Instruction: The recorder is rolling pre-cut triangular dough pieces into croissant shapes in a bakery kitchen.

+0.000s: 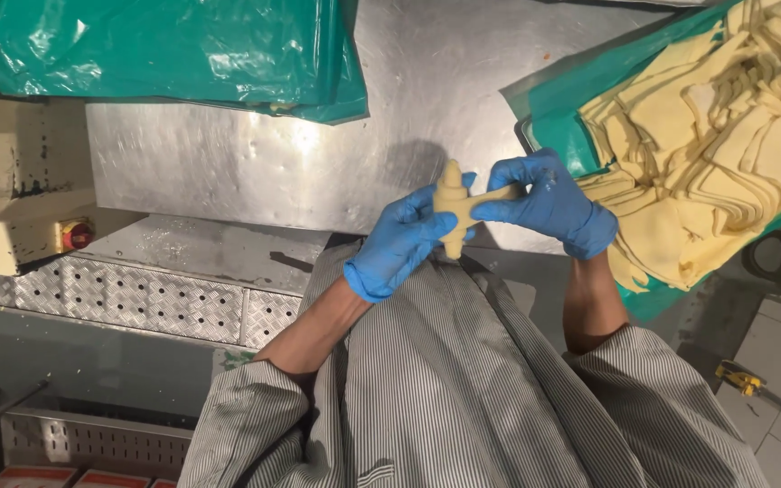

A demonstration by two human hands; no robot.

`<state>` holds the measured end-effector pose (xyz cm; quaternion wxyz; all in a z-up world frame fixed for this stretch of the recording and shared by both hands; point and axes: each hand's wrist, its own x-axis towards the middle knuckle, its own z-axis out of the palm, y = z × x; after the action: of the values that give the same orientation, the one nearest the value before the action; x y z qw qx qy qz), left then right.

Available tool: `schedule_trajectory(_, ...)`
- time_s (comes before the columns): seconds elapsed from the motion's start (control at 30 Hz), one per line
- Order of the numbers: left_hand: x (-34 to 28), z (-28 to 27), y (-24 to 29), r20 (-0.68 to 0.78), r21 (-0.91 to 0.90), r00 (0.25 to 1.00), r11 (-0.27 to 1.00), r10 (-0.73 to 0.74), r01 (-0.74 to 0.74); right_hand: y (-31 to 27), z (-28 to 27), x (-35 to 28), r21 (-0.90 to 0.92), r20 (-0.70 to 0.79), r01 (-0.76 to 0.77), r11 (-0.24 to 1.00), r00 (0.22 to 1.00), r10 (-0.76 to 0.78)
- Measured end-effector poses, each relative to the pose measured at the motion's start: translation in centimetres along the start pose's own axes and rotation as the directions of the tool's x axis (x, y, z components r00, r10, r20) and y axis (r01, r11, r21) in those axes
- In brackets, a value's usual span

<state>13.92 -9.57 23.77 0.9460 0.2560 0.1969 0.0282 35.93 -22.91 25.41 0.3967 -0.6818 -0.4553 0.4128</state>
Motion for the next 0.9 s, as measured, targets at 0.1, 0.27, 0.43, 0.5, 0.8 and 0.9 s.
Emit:
schedule_trajectory(0.1, 0.0, 0.0, -0.3, -0.051, 0.005, 0.999, 1.000, -0.001, 0.002, -0.1, -0.2, -0.4, 0.000, -0.022, -0.026, 1.000, 0.999, 0.026)
schedule_trajectory(0.27, -0.3, -0.4, -0.4, -0.007, -0.005, 1.000, 1.000, -0.006, 0.006, -0.4, 0.9, -0.7, 0.074, -0.033, -0.056, 0.996, 0.998, 0.059)
schedule_trajectory(0.43, -0.7, -1.3, 0.3, 0.013, -0.114, 1.000, 0.993, -0.002, 0.004, -1.2, 1.7, 0.2, 0.028, -0.063, -0.067, 0.997, 0.996, 0.069)
schedule_trajectory(0.5, -0.9, -1.6, 0.7, -0.018, -0.013, 1.000, 1.000, -0.009, 0.009, -1.5, 2.6, 0.7, 0.047, -0.054, -0.047, 0.998, 0.997, 0.050)
schedule_trajectory(0.8, -2.3, -6.3, 4.8, 0.061, -0.010, 0.998, 0.999, -0.033, 0.033, -4.8, 6.4, 4.4, 0.065, -0.091, -0.078, 0.995, 0.992, 0.084)
schedule_trajectory(0.9, -3.2, -7.4, 8.0, 0.074, -0.107, 0.997, 0.994, -0.026, 0.034, -6.5, 7.9, 6.0, 0.065, -0.104, -0.055, 0.996, 0.993, 0.062)
